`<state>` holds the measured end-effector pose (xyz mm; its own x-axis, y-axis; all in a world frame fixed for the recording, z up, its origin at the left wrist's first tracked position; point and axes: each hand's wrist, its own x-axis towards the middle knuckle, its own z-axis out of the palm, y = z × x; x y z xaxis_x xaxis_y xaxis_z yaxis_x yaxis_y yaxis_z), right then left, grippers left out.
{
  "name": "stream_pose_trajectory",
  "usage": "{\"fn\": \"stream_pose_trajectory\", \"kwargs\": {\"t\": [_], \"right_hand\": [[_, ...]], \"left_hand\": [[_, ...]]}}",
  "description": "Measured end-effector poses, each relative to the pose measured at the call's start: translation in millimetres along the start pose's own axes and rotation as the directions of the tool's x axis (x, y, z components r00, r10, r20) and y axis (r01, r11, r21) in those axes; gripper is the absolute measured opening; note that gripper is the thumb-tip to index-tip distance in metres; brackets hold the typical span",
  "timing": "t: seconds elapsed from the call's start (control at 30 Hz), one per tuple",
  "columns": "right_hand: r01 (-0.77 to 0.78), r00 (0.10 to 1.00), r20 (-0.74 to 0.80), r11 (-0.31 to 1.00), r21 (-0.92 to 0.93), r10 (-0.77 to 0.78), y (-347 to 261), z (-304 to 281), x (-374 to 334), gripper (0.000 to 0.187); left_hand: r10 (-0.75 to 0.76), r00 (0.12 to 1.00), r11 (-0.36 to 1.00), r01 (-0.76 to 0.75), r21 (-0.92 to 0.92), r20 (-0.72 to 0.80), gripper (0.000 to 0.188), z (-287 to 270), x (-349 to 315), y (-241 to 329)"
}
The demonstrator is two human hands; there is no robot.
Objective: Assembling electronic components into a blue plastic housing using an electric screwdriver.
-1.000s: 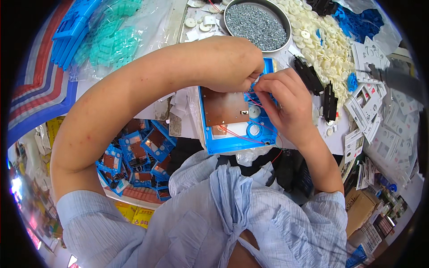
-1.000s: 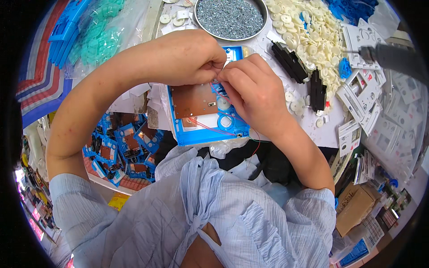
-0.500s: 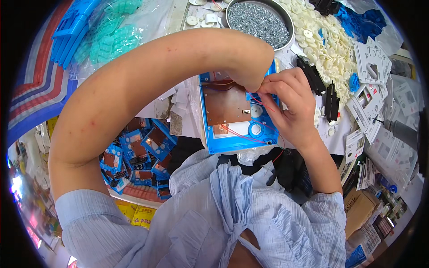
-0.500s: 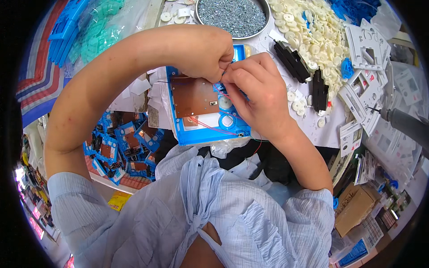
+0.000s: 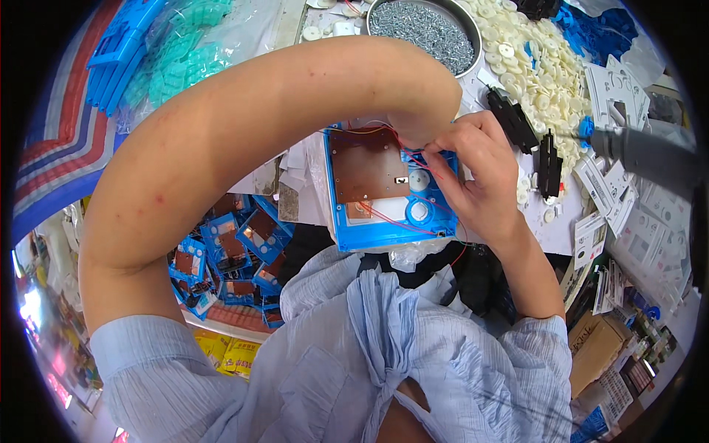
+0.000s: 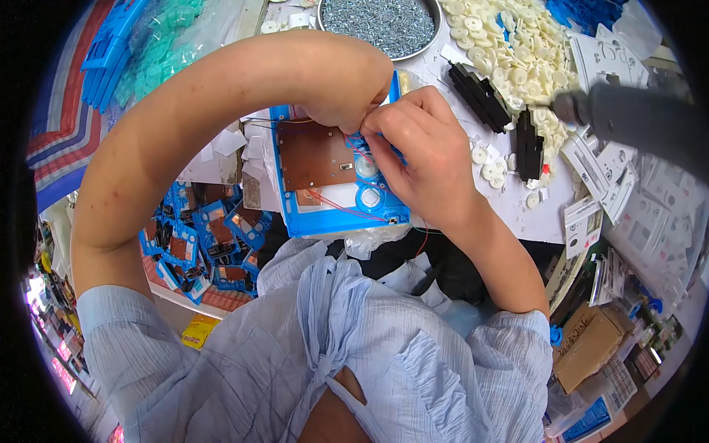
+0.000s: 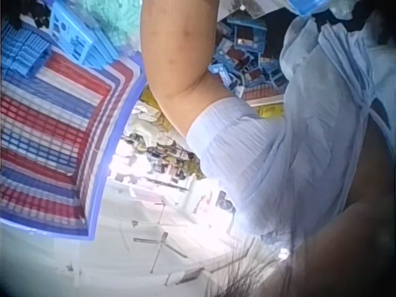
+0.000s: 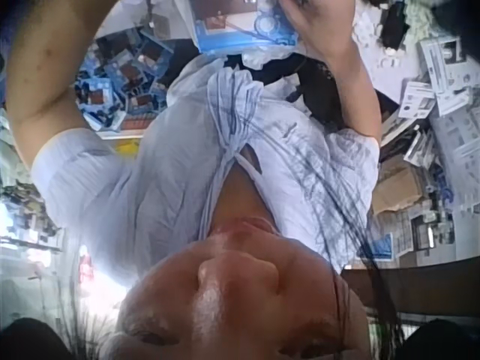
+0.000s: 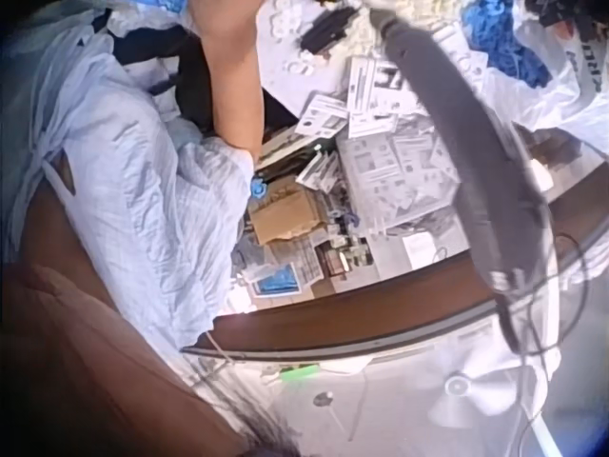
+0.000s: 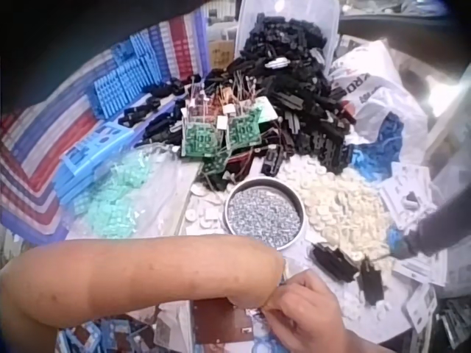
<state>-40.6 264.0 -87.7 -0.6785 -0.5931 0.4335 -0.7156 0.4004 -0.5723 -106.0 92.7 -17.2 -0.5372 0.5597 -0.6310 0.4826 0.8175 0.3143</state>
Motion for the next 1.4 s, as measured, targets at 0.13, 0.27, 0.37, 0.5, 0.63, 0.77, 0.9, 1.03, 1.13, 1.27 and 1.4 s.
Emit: {"fn": "stream_pose_trajectory", "kwargs": {"t": [0.13, 0.27, 0.37, 0.5, 0.63, 0.77, 0.9, 1.03, 1.13, 1.27, 1.4], "right_hand": [[-0.009, 1.000, 0.009, 1.000, 0.004, 0.009, -1, -2, 2, 0.022], [-0.030, 1.000, -0.009, 0.999, -0.026, 0.029, 0, 4, 1, 0.023], [-0.049, 0.999, -0.019, 0.998, -0.040, 0.048, -2, 6, 2, 0.023], [-0.086, 0.995, -0.048, 0.996, 0.039, 0.088, 2, 11, 2, 0.022], [-0.194, 0.980, -0.026, 0.978, 0.073, 0.197, -5, 12, 9, 0.022], [-0.174, 0.983, 0.044, 0.983, -0.057, 0.176, -9, 8, 11, 0.026], [-0.088, 0.990, 0.100, 0.988, -0.123, 0.101, -3, 6, 11, 0.024], [0.074, 0.974, 0.224, 0.975, -0.208, -0.026, -6, -8, 16, 0.023], [0.168, 0.955, 0.285, 0.946, -0.276, -0.086, -20, -15, 10, 0.025], [0.124, 0.952, 0.303, 0.949, -0.290, -0.031, -26, -15, 1, 0.031], [0.159, 0.927, 0.375, 0.920, -0.358, -0.014, -34, -15, -2, 0.035]], "left_hand": [[0.077, 0.985, 0.994, -0.063, 0.094, -0.152, 0.018, 14, 3, -2], [0.097, 0.962, 0.995, -0.086, 0.056, -0.254, 0.016, 25, 2, -8], [0.055, 0.931, 0.997, -0.069, -0.027, -0.360, 0.014, 30, -3, -7], [0.033, 0.949, 0.999, -0.040, -0.015, -0.313, 0.014, 23, -1, -6], [0.004, 0.971, 0.998, -0.021, -0.067, -0.241, 0.015, 17, 3, -9], [-0.001, 0.976, 0.999, -0.010, -0.050, -0.218, 0.017, 15, 1, -12], [-0.077, 0.977, 0.993, 0.056, -0.107, -0.197, 0.020, 17, -1, -13], [-0.078, 0.965, 0.992, 0.052, -0.111, -0.249, 0.020, 24, 2, -16], [-0.057, 0.967, 0.997, 0.043, -0.062, -0.248, 0.019, 26, 3, -16], [-0.062, 0.970, 0.998, 0.053, -0.045, -0.235, 0.019, 27, 3, -17], [-0.081, 0.967, 0.996, 0.070, -0.052, -0.241, 0.018, 28, 3, -17]]}}
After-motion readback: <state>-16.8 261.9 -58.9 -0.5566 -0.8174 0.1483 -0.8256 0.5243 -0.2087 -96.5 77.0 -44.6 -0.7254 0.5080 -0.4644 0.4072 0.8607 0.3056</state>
